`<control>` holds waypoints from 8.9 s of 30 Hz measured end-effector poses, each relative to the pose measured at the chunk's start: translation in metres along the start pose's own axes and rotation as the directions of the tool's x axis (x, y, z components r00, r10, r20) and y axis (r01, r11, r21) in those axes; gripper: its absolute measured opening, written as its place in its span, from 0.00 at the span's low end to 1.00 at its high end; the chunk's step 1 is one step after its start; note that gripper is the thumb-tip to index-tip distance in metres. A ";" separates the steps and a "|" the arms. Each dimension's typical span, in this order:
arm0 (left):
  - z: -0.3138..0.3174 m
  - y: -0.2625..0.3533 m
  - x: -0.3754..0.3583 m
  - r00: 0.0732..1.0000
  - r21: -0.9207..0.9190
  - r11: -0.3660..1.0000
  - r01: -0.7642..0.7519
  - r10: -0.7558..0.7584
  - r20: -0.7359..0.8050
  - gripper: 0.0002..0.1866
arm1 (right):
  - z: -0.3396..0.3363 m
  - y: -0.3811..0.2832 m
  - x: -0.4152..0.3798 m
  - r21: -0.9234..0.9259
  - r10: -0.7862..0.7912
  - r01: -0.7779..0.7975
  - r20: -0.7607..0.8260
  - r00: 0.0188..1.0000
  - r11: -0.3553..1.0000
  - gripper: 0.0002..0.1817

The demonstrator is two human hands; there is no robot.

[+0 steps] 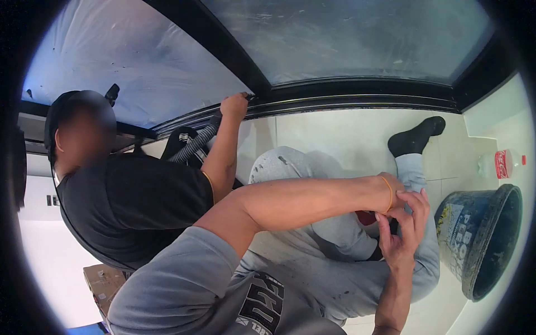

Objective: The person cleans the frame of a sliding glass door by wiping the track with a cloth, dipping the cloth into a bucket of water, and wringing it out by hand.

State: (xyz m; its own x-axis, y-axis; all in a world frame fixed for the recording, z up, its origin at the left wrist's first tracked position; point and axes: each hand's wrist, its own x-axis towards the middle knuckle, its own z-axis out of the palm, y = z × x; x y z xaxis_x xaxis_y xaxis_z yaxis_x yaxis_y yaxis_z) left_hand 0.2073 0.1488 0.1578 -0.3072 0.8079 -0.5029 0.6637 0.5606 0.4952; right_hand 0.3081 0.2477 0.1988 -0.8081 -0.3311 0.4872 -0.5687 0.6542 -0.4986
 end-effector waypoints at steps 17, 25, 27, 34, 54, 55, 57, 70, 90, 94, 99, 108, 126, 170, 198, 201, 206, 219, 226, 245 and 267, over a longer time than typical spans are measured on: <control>-0.001 -0.001 -0.005 0.992 -0.007 0.999 -0.044 0.042 -0.117 0.14 | -0.003 0.015 -0.009 0.095 0.149 -0.145 -0.032 0.988 0.985 0.20; -0.037 -0.015 -0.015 0.820 -0.516 0.843 -0.152 -0.183 -0.542 0.12 | -0.007 0.041 -0.018 0.436 0.645 -0.563 -0.053 0.763 0.702 0.41; -0.041 -0.010 -0.018 0.826 -0.698 0.657 -0.284 -0.202 -0.527 0.14 | -0.004 0.043 -0.019 0.521 0.670 -0.547 -0.067 0.739 0.655 0.40; -0.038 0.004 -0.029 0.950 -0.954 0.095 -0.285 -0.106 -0.294 0.23 | -0.005 0.051 -0.026 0.665 0.684 -0.511 0.001 0.730 0.545 0.33; -0.042 -0.027 -0.046 0.592 -0.800 0.447 -0.400 -0.541 -0.598 0.24 | -0.020 0.070 0.000 0.826 0.790 -0.464 0.036 0.612 0.321 0.28; -0.042 -0.029 -0.052 0.631 -0.833 0.401 -0.382 -0.546 -0.551 0.27 | -0.027 0.061 0.007 0.827 0.800 -0.492 0.090 0.593 0.272 0.28; -0.038 -0.025 -0.070 0.674 -0.857 0.281 -0.431 -0.531 -0.513 0.35 | -0.035 0.044 0.018 0.827 0.744 -0.493 0.147 0.652 0.269 0.28; -0.039 0.028 -0.102 0.731 -0.755 0.055 -0.653 -0.214 -0.648 0.46 | -0.100 -0.046 0.080 0.628 0.539 -0.515 0.174 0.824 0.584 0.26; 0.088 -0.201 -0.267 -0.135 -0.459 0.826 0.326 -0.440 -0.888 0.21 | -0.019 0.060 0.019 0.328 0.487 -0.806 0.663 0.568 0.493 0.18; 0.132 -0.263 -0.259 -0.241 -0.516 0.660 0.546 -0.466 -0.851 0.20 | -0.018 0.058 -0.002 0.269 0.478 -0.881 0.759 0.443 0.389 0.16; 0.121 -0.297 -0.192 -0.075 -0.440 0.719 0.538 -0.479 -0.875 0.16 | -0.017 0.064 -0.003 0.295 0.578 -0.898 0.689 0.437 0.326 0.15; 0.155 -0.312 -0.185 -0.123 -0.557 0.554 0.619 -0.633 -0.765 0.11 | -0.013 0.067 -0.013 0.219 0.617 -0.936 0.706 0.347 0.276 0.17; 0.120 -0.299 -0.119 -0.002 -0.540 0.702 0.465 -0.609 -0.793 0.10 | -0.016 0.077 -0.018 0.251 0.696 -0.926 0.611 0.378 0.283 0.23; 0.093 -0.264 -0.138 -0.200 -0.310 0.884 0.350 -0.253 -0.947 0.24 | -0.016 0.075 -0.017 0.300 0.628 -0.907 0.654 0.421 0.296 0.20; 0.106 -0.322 -0.211 -0.093 -0.520 0.130 0.844 -0.920 -0.382 0.13 | -0.019 0.081 -0.026 0.325 0.605 -0.906 0.674 0.423 0.271 0.22; 0.092 -0.320 -0.213 -0.044 -0.466 0.159 0.871 -0.917 -0.396 0.13 | -0.021 0.082 -0.023 0.337 0.607 -0.904 0.670 0.427 0.265 0.22; 0.063 -0.266 -0.140 0.041 -0.447 0.688 0.572 -0.568 -0.822 0.20 | -0.022 0.081 -0.025 0.299 0.621 -0.913 0.670 0.408 0.278 0.21; 0.037 -0.300 -0.023 0.483 -0.169 0.796 0.582 -0.505 -0.715 0.13 | -0.020 0.076 -0.016 0.297 0.635 -0.915 0.659 0.404 0.274 0.23; 0.097 -0.313 -0.126 0.158 -0.388 0.527 0.756 -0.722 -0.673 0.15 | -0.021 0.076 -0.018 0.302 0.655 -0.907 0.628 0.420 0.292 0.20; -0.039 -0.213 -0.039 0.426 -0.137 0.965 0.222 -0.223 -0.877 0.15 | -0.025 0.078 -0.019 0.306 0.607 -0.899 0.664 0.437 0.313 0.19; 0.017 -0.287 -0.019 0.695 0.113 0.811 0.573 -0.409 -0.591 0.08 | -0.026 0.075 -0.018 0.314 0.612 -0.897 0.656 0.443 0.312 0.20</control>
State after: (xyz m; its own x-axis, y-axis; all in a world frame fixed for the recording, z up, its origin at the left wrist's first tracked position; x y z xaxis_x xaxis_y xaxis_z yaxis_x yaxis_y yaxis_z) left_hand 0.0346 -0.0305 0.0136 -0.8882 0.4395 -0.1338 0.4392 0.8978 0.0337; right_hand 0.2840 0.3202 0.1713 -0.8063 -0.1920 -0.5595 0.4989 0.2875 -0.8176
